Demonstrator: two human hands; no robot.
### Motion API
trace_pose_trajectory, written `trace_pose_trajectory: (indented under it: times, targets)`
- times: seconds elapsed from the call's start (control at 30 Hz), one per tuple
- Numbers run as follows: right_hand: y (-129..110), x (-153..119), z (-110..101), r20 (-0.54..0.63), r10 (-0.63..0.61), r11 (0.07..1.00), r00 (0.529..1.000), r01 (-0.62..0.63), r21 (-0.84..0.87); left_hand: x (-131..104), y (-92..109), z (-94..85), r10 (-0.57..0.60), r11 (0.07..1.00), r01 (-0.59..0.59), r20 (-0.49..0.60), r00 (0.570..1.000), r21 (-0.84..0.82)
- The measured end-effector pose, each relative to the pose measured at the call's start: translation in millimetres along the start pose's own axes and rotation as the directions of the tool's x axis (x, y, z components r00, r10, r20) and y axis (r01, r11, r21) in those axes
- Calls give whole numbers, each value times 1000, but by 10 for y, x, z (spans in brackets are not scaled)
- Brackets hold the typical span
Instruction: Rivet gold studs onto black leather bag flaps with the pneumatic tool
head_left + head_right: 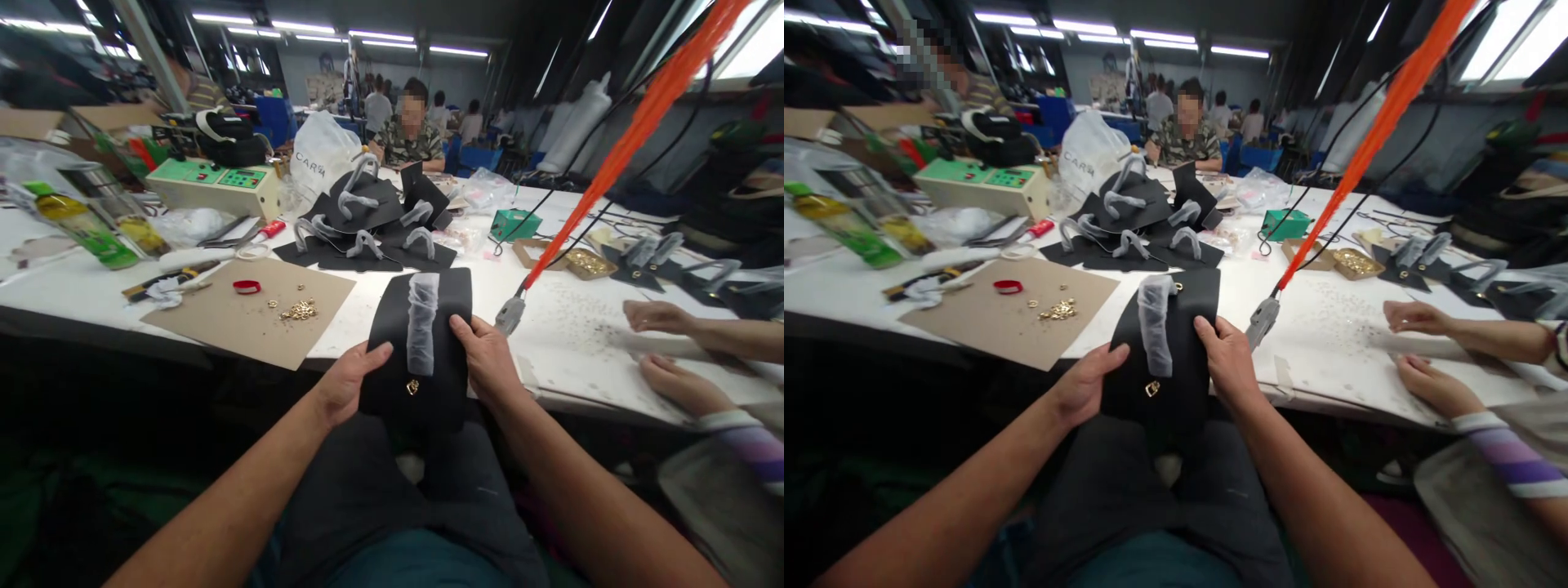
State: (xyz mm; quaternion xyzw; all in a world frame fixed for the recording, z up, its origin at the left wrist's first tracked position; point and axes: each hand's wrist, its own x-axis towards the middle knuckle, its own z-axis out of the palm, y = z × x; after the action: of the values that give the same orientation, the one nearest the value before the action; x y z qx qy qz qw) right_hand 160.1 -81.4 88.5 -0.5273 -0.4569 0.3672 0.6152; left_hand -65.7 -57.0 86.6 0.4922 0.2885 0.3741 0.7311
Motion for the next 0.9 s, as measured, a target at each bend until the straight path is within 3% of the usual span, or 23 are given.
trace_pose_trajectory:
  times: [0.07, 0.1, 0.2, 0.27, 0.37, 0.57, 0.67, 0.73, 0.9]
  targets:
    - [87, -28, -29, 11, 74, 996, 997, -73, -56, -37, -58, 39, -150, 980, 148, -4, 989, -134]
    - [109, -70, -54, -35, 38, 991, 999, -42, -130, -37, -96, 56, -208, 959, 199, -24, 978, -204]
    - [120, -295, -133, -179, -273, 880, 945, 169, -444, -2, -204, 106, -260, 929, 219, -103, 960, -300]
    - [135, -476, -149, -50, -432, 749, 901, 327, -576, 29, -258, 141, -259, 925, 205, -135, 956, -320]
    - [233, -666, -98, 245, -455, 630, 856, 504, -591, 61, -310, 196, -262, 923, 198, -160, 952, -330]
    - [456, -689, -16, 335, -444, 620, 831, 554, -556, 64, -365, 236, -300, 913, 215, -215, 929, -347]
    - [469, -651, -49, 434, -429, 630, 792, 606, -485, 49, -400, 200, -338, 911, 250, -246, 908, -329]
    - [460, -603, -78, 519, -437, 609, 735, 666, -430, 48, -426, 168, -352, 911, 270, -248, 902, -311]
    - [486, -476, -185, 744, -391, 473, 541, 812, -341, 64, -507, 88, -363, 920, 310, -224, 905, -238]
